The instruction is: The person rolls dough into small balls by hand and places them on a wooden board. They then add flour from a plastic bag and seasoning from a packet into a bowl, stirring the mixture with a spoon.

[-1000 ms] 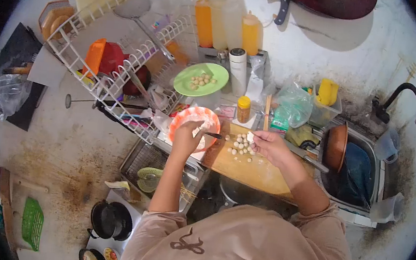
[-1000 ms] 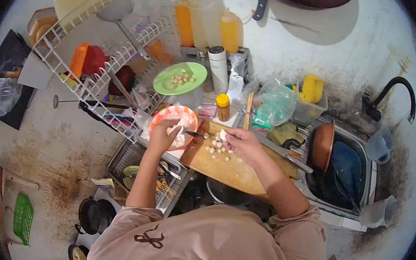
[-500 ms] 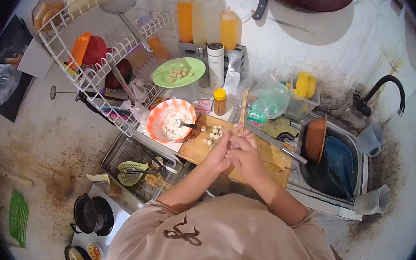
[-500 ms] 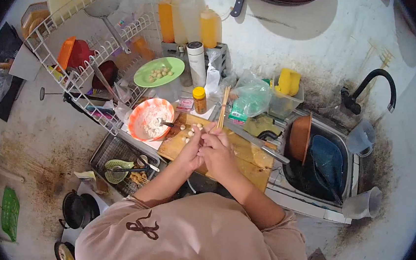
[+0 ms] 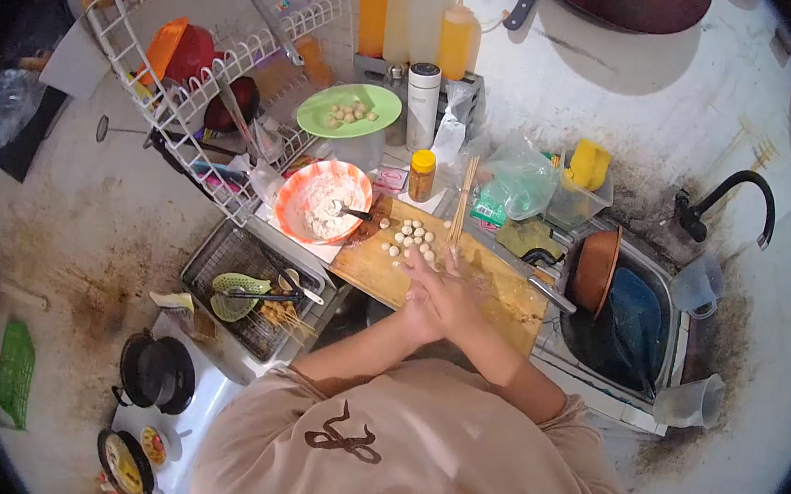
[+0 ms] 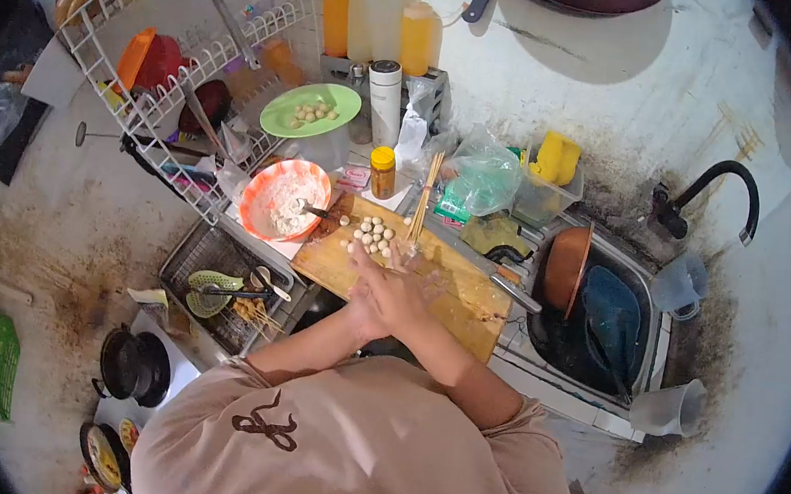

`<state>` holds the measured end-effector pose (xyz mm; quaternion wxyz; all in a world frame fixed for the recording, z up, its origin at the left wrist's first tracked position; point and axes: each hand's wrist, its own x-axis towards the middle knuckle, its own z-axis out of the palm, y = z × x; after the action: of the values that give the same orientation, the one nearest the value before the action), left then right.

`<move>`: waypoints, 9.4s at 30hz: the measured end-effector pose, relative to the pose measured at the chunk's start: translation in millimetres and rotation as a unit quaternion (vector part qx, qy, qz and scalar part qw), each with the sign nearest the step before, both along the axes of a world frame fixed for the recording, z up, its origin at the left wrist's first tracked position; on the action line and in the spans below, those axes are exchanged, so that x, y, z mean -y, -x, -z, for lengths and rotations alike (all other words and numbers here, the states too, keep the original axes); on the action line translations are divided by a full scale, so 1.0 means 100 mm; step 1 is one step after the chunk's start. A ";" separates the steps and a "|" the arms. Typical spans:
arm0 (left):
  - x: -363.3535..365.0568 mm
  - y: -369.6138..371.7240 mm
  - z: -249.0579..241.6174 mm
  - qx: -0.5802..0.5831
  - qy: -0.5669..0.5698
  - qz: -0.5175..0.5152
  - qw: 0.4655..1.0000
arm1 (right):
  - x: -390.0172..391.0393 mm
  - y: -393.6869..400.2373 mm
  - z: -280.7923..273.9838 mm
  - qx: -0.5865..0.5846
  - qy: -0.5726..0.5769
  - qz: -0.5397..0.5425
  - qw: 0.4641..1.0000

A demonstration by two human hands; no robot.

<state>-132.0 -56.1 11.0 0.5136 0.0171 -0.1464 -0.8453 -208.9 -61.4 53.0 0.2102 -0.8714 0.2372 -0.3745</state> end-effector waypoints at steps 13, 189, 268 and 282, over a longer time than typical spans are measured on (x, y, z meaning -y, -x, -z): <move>-0.18 0.05 -0.11 0.012 -0.047 -0.051 0.998 | -0.10 0.15 -0.04 -0.073 -0.020 0.126 0.989; -0.96 -1.02 -0.05 0.360 0.184 -0.381 0.832 | 0.78 0.54 0.23 -0.168 -0.075 -0.094 0.979; -0.68 -1.77 0.02 0.554 0.238 -0.512 0.611 | 0.36 -0.67 0.52 -0.283 0.056 0.156 0.945; -0.45 -2.20 0.12 0.587 0.163 -0.599 0.520 | 1.25 -0.47 -0.11 -0.146 -0.079 0.368 0.915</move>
<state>88.2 -11.4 -1.4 0.6901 0.5087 -0.5054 -0.0977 -161.4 -186.8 64.3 0.0885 -0.7482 0.5979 -0.2738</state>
